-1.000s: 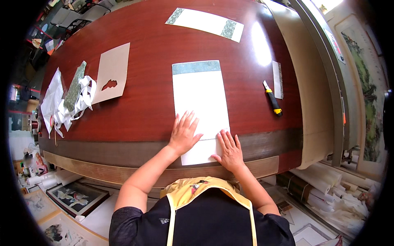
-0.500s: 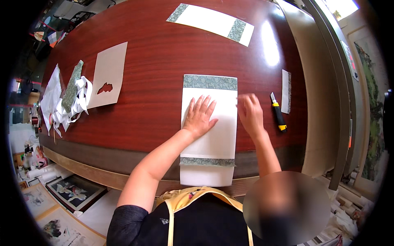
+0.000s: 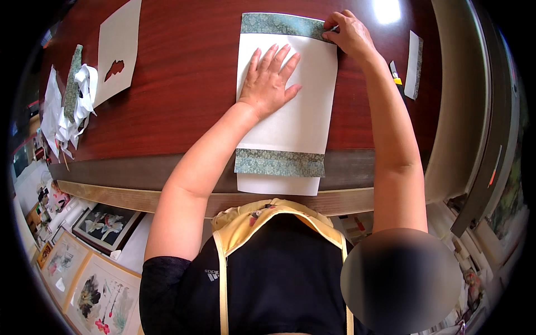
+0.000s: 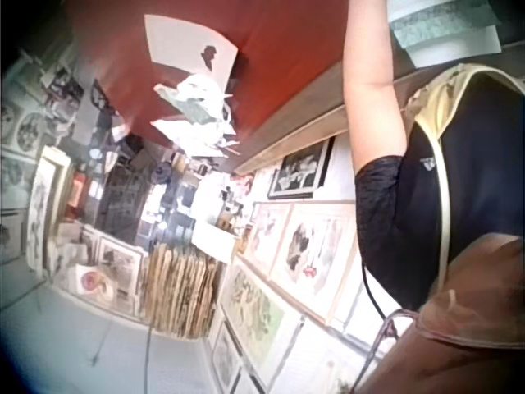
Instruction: The person aligns a long wooden ruler on a white sheet of paper with patterned borders on a wooden table. They use a utility knife to trim the paper edges along the ruler. The person then uses a small spatula-like tool to press down the patterned borders onto the paper, smoothing them out.
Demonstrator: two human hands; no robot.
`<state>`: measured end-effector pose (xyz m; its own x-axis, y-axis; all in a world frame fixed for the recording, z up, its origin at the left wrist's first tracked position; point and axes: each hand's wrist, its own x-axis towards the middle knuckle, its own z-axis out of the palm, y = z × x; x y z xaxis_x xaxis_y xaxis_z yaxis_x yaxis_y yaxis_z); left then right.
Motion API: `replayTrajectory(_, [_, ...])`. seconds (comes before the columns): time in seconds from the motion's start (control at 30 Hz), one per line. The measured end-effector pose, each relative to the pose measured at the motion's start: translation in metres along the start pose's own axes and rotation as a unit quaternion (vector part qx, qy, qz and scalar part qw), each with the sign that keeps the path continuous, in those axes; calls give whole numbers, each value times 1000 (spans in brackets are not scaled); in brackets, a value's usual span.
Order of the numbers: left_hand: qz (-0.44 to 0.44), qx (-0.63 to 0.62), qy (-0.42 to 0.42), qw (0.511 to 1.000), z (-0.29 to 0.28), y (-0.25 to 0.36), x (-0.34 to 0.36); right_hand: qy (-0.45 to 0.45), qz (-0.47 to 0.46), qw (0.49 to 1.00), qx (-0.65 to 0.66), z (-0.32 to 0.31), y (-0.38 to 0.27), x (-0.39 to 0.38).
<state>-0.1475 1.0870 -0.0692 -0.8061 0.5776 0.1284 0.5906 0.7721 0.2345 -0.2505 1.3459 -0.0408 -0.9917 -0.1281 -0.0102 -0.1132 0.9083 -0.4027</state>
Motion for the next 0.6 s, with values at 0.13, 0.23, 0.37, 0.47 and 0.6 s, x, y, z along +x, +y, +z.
replayTrajectory(0.13, [3,-9,2,1000,1,3,3,63,-25,998,-10,-7,-1,-21])
replayTrajectory(0.23, [0,-41,5,999,6,5,3,127,-11,986,104,-15,-16,-74])
replayTrajectory(0.37, [-10,5,9,1000,17,6,-10,126,33,971,198,-26,-38,-160])
replayTrajectory(0.47, [-66,-17,-100,993,22,14,-3,173,99,968,151,-43,-44,-243])
replayTrajectory(0.6, [3,-104,-45,994,36,8,10,191,186,954,138,-31,-44,-349])
